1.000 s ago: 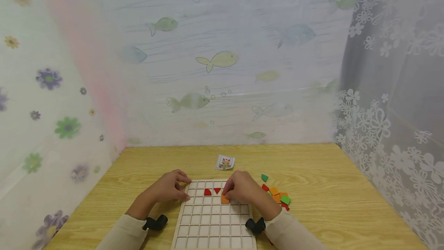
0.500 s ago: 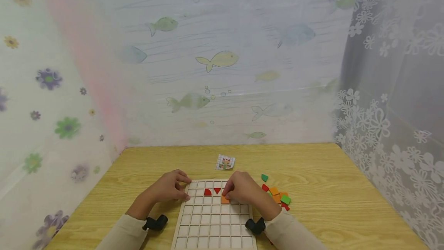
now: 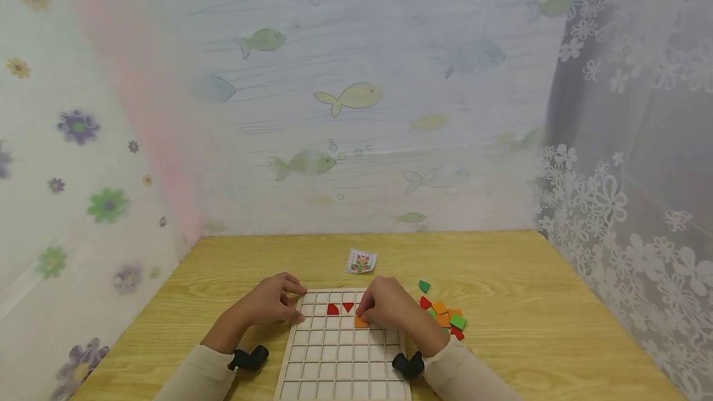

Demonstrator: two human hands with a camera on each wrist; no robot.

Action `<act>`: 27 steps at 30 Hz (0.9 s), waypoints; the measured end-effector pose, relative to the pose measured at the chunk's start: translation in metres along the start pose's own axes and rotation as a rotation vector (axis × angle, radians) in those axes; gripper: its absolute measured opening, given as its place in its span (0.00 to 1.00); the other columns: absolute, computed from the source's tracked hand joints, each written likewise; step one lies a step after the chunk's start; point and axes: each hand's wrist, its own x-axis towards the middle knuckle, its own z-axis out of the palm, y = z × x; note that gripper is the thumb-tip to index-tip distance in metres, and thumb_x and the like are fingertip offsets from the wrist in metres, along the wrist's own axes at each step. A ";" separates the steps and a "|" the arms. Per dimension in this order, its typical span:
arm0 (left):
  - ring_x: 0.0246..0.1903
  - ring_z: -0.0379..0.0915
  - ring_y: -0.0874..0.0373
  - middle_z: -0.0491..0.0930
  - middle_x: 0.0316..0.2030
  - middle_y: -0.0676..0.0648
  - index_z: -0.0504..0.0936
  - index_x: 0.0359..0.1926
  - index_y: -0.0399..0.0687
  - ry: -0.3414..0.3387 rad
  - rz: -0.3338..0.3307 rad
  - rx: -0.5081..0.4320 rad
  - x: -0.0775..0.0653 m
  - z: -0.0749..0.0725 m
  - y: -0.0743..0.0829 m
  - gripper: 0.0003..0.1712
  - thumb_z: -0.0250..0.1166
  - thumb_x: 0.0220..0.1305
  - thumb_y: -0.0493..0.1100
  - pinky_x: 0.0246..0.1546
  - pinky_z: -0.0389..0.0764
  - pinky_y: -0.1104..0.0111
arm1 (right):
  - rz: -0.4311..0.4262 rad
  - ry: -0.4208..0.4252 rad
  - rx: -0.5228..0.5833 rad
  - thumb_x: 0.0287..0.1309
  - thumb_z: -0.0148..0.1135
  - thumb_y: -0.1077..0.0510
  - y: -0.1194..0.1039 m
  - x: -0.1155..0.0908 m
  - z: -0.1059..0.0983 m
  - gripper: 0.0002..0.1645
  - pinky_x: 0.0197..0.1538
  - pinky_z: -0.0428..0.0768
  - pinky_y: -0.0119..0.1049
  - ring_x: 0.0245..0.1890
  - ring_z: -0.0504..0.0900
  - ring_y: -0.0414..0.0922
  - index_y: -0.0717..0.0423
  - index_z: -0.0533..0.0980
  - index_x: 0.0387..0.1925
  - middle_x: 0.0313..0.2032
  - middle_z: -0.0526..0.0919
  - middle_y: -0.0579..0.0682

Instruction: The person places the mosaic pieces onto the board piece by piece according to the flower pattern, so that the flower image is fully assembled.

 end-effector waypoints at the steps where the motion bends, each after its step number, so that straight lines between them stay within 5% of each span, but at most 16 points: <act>1: 0.35 0.80 0.57 0.71 0.65 0.40 0.84 0.60 0.38 0.000 0.001 0.002 0.000 0.000 -0.001 0.34 0.83 0.51 0.39 0.29 0.85 0.65 | 0.001 0.000 -0.003 0.57 0.76 0.64 0.000 0.000 0.000 0.07 0.37 0.84 0.37 0.34 0.83 0.39 0.49 0.90 0.29 0.31 0.89 0.42; 18: 0.36 0.80 0.57 0.71 0.65 0.40 0.84 0.61 0.37 -0.001 0.015 -0.007 0.000 0.001 -0.001 0.34 0.83 0.52 0.40 0.30 0.85 0.65 | -0.025 0.028 -0.056 0.58 0.76 0.60 0.002 -0.001 -0.003 0.06 0.34 0.80 0.35 0.32 0.81 0.37 0.44 0.89 0.29 0.30 0.88 0.38; 27: 0.37 0.80 0.57 0.72 0.63 0.41 0.83 0.61 0.37 0.002 0.002 -0.003 0.000 0.000 -0.001 0.35 0.83 0.52 0.41 0.31 0.86 0.65 | -0.002 0.081 -0.073 0.65 0.71 0.57 0.018 -0.018 -0.019 0.03 0.38 0.81 0.38 0.35 0.81 0.39 0.48 0.88 0.34 0.32 0.86 0.38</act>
